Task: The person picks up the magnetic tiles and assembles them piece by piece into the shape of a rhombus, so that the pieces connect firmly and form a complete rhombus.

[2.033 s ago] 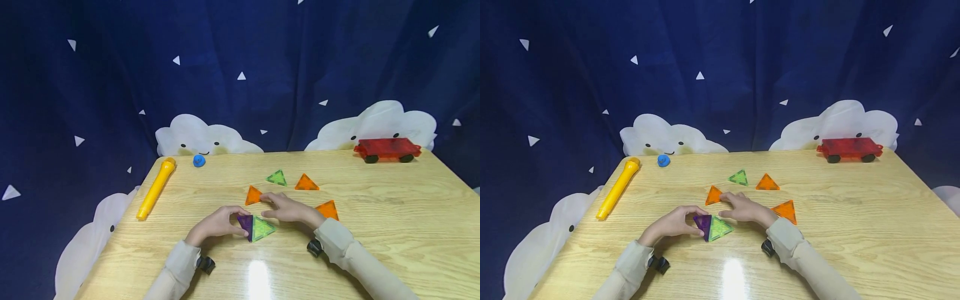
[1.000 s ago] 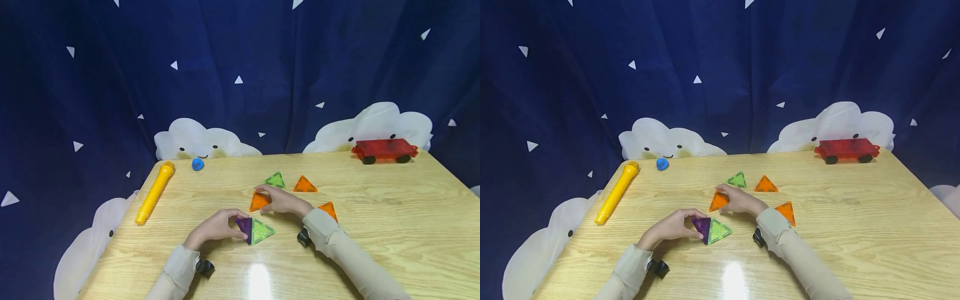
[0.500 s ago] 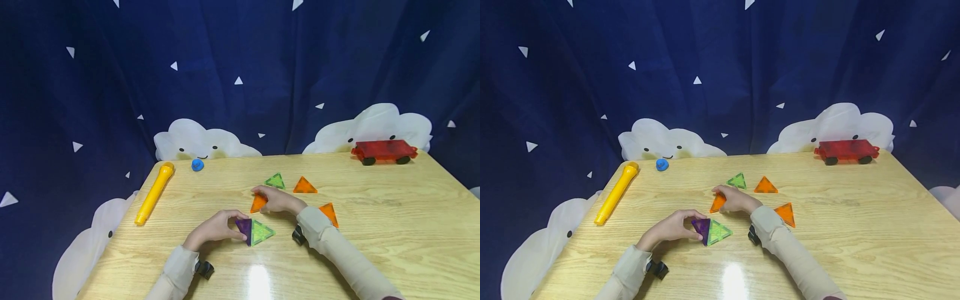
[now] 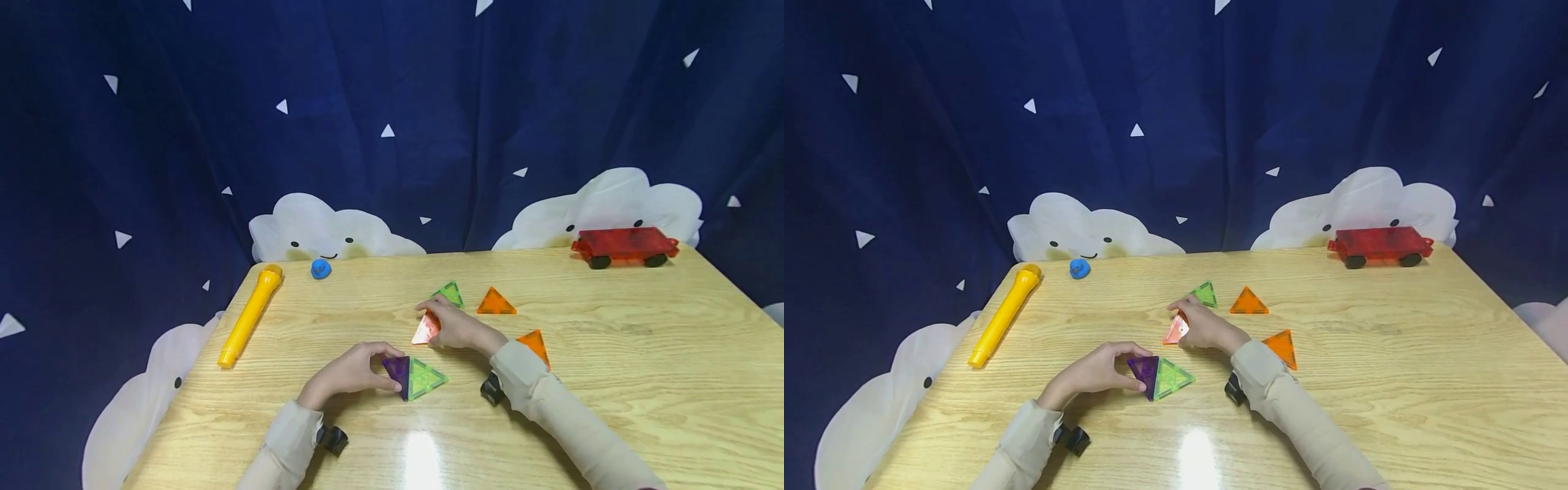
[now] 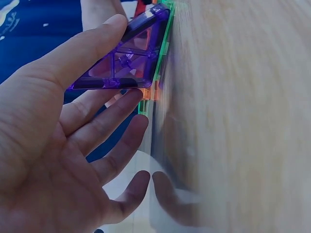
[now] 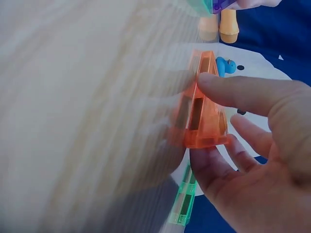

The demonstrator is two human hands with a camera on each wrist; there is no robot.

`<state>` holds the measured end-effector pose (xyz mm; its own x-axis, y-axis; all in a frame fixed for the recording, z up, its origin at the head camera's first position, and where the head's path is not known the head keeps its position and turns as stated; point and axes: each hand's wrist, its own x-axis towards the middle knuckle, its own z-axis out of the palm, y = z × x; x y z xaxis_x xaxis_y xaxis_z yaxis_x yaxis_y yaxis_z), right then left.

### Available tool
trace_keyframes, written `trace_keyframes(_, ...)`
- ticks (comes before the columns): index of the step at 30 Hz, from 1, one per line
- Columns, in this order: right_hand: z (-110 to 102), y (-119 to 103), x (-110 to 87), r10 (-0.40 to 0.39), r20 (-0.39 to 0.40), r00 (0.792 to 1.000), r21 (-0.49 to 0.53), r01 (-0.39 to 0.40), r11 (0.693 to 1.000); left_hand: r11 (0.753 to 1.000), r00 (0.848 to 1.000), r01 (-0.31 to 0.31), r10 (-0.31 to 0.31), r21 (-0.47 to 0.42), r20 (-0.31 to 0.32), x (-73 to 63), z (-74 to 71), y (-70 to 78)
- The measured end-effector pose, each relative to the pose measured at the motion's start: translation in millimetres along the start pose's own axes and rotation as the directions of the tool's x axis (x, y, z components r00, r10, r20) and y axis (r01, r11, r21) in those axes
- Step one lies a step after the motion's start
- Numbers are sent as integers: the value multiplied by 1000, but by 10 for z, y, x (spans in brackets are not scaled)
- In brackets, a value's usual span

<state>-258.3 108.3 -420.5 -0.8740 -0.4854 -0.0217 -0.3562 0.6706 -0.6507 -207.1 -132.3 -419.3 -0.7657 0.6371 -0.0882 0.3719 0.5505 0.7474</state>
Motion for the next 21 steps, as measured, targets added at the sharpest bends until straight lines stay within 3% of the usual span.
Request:
trace_keyframes(4, -6, 2, -22, 19, -10, 1000, -13, -20, 1000, 1000, 1000, -2, 2, 1, 0, -5, 0, 0)
trace_keyframes(15, -53, 92, -121, 55, 23, 998, 129, -57, 990, 1000, 1000, 4, -4, 0, 8, -2, -2, 0)
trace_keyframes(21, -75, 99, -219, 55, 43, 998, 153, -61, 986, 1000, 1000, 3, -3, 4, 8, 0, -5, 4)
